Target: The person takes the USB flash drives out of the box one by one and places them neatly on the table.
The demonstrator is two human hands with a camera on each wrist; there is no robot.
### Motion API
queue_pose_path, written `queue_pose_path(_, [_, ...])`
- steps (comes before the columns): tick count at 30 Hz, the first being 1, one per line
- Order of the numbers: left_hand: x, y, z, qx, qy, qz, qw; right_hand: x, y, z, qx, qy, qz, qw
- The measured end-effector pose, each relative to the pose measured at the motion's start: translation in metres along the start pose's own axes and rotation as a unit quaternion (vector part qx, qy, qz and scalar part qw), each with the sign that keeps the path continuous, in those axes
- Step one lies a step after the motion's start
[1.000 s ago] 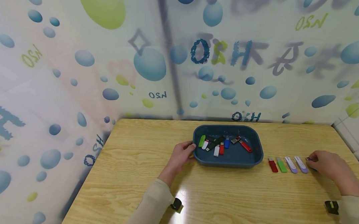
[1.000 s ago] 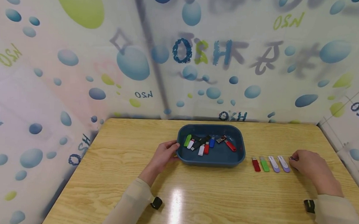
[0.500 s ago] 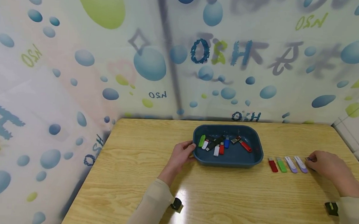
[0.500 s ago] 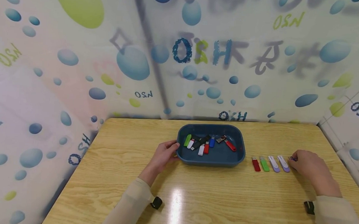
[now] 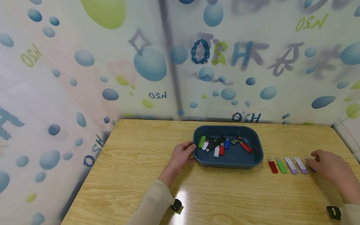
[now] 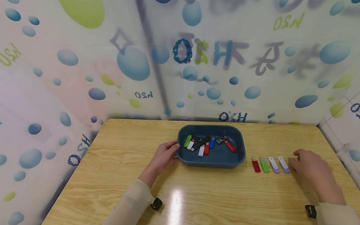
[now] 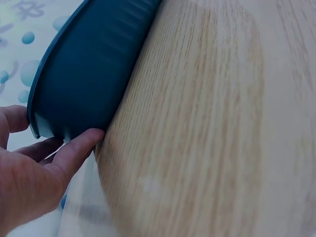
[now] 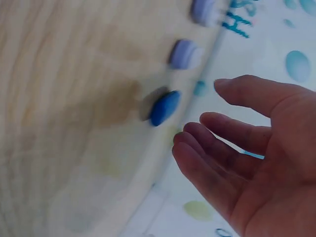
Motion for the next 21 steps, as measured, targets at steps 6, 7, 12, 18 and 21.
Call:
queue_pose_path(6, [-0.001,0.001,0.000,-0.013,-0.011,0.000,0.9999,0.013,0.013,0.027,-0.005,0.018,-0.041,0.999])
queue_pose_path(7, [-0.001,0.001,0.000,-0.011,-0.009,-0.001,0.9999,0.015,0.015,0.033,-0.008,0.020,-0.049,0.999])
queue_pose_path(12, [-0.001,0.000,0.001,-0.008,0.000,-0.004,1.0000,0.022,0.022,0.059,-0.014,0.036,-0.081,0.996])
queue_pose_path(18, [-0.003,0.000,0.003,-0.008,0.003,-0.007,0.9999,0.025,0.025,0.085,-0.025,0.063,-0.115,0.991])
queue_pose_path(21, [-0.003,0.000,0.003,-0.008,0.003,-0.008,0.9999,0.024,0.025,0.096,-0.037,0.085,-0.127,0.988])
Point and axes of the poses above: each hand's wrist, its own x-axis away from the middle knuckle, its own y-axis out of the back of the hand, z = x × y, the point moved 2 cm from there along -x, towards the middle knuckle, and after that the axes turned 2 degrees about z, right-handed, at the moved point
